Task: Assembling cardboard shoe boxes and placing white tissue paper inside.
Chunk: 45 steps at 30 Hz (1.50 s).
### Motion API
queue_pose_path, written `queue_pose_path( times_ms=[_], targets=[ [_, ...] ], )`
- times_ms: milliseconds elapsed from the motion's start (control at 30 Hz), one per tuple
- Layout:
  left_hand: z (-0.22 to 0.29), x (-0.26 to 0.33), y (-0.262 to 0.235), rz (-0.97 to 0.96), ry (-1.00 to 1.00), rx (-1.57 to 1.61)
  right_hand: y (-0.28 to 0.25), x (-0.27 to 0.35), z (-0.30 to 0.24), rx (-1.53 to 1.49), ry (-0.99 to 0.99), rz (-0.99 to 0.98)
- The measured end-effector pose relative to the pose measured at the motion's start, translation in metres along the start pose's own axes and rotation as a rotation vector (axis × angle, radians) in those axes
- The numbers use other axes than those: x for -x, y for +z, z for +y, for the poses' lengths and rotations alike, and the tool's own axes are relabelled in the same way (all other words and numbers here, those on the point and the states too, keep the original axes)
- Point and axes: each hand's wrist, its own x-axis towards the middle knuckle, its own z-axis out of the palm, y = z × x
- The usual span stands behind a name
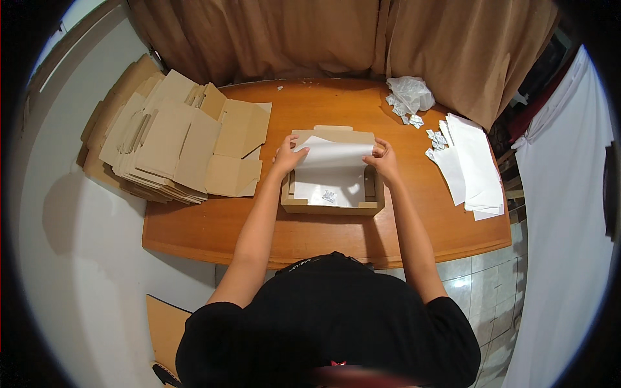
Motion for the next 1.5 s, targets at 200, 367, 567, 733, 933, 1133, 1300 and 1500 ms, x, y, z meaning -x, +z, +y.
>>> queue_pose_path(
  times_ms=[200,367,567,733,933,1133,1300,1500],
  targets=[
    [0.002,0.000,-0.010,-0.168,-0.107,0.001,-0.004,0.015,-0.007,0.082,-0.136,-0.043],
    [0.012,0.003,-0.012,-0.309,-0.060,0.006,-0.013,0.017,0.002,0.025,-0.258,0.043],
    [0.047,0.028,-0.023,-0.190,-0.042,0.384,-0.002,0.033,-0.040,0.093,-0.230,0.005],
    [0.014,0.024,-0.036,-0.124,0.123,0.196,-0.010,0.027,-0.023,0.383,-0.324,-0.027],
    [0.031,0.065,-0.032,0.190,0.316,-0.422,-0.008,0.052,-0.010,0.792,-0.633,0.067],
    [0.019,0.093,-0.043,0.222,-0.057,-0.097,0.005,0.081,-0.005,1.035,-0.597,-0.061],
    [0.061,0.125,-0.040,-0.138,-0.238,-0.080,0.009,0.086,-0.002,0.920,-0.533,-0.096],
    [0.039,0.117,-0.036,-0.132,-0.160,0.075,-0.005,0.070,0.012,0.214,-0.185,-0.161]
  ],
)
